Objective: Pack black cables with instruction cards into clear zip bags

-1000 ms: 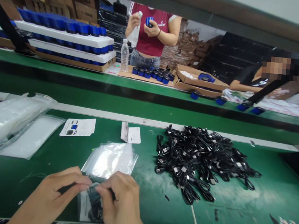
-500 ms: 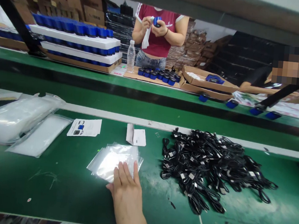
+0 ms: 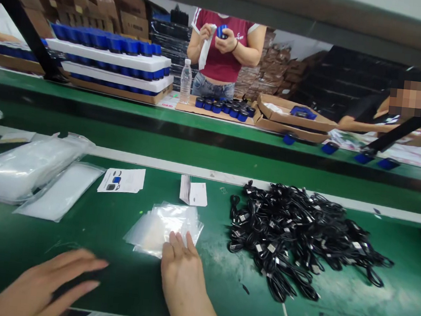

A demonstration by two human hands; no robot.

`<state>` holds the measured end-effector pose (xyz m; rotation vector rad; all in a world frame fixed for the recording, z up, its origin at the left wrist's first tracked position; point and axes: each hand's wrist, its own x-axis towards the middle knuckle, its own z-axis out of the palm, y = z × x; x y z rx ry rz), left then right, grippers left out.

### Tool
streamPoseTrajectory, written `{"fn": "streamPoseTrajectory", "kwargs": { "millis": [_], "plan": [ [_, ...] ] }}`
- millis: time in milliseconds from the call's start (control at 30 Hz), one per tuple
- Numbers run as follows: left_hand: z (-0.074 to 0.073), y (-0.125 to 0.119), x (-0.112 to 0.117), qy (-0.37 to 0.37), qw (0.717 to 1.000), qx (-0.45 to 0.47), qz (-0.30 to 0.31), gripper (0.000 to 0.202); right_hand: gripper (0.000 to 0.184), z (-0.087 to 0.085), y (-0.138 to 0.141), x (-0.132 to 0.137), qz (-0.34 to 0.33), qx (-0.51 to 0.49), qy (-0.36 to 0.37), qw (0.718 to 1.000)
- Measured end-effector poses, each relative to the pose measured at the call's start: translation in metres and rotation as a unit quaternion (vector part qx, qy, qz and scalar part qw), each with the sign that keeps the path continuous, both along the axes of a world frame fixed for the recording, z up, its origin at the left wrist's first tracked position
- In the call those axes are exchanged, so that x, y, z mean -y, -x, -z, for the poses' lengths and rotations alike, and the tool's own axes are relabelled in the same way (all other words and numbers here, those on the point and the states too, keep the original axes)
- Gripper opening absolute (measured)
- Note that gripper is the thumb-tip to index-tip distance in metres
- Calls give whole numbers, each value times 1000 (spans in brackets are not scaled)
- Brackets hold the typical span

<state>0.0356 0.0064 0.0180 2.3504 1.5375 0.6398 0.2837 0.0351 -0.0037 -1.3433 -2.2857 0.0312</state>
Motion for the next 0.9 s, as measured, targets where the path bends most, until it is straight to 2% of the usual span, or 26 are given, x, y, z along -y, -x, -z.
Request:
{"fn": "streamPoseTrajectory", "kwargs": {
  "millis": [33,100,233,400,467,533,600,633,667,733,767,800,833,900],
  "plan": [
    [-7,-18,-11,1,999,-21,27,21,24,-4,-1,0,-1,-14,21,1000],
    [-18,-52,-31,-53,994,-39,85,30,21,-11,-4,-2,2,-48,68,997],
    [-23,-94,-54,-145,982,-65,102,27,19,-15,-8,-6,19,-102,110,989],
    [-20,-103,-57,-203,973,-86,72,25,26,-5,-11,-5,-6,-114,23,993],
    [-21,-98,-56,-186,975,-85,83,22,19,-8,-13,1,49,-155,-8,987],
    [-22,-91,-54,-180,976,-76,96,23,21,-17,-16,8,137,-216,18,967],
    [-24,-83,-52,-202,973,-56,98,24,34,-28,-20,14,173,-297,137,929],
    [-24,-80,-51,-219,970,-41,99,25,40,-33,-21,15,162,-351,218,896],
    [-24,-78,-49,-235,967,-26,100,26,44,-37,-22,16,140,-409,300,850],
    [-23,-75,-46,-250,963,1,99,28,44,-41,-21,14,96,-517,424,737],
    [-23,-74,-45,-242,965,8,101,28,42,-41,-19,12,87,-557,456,689],
    [-23,-73,-43,-222,968,12,113,25,39,-41,-18,10,86,-583,471,657],
    [-23,-73,-42,-189,973,15,130,20,37,-39,-17,8,90,-595,474,643],
    [-23,-72,-39,-100,981,25,167,15,34,-35,-14,4,100,-590,455,659]
  ]
}}
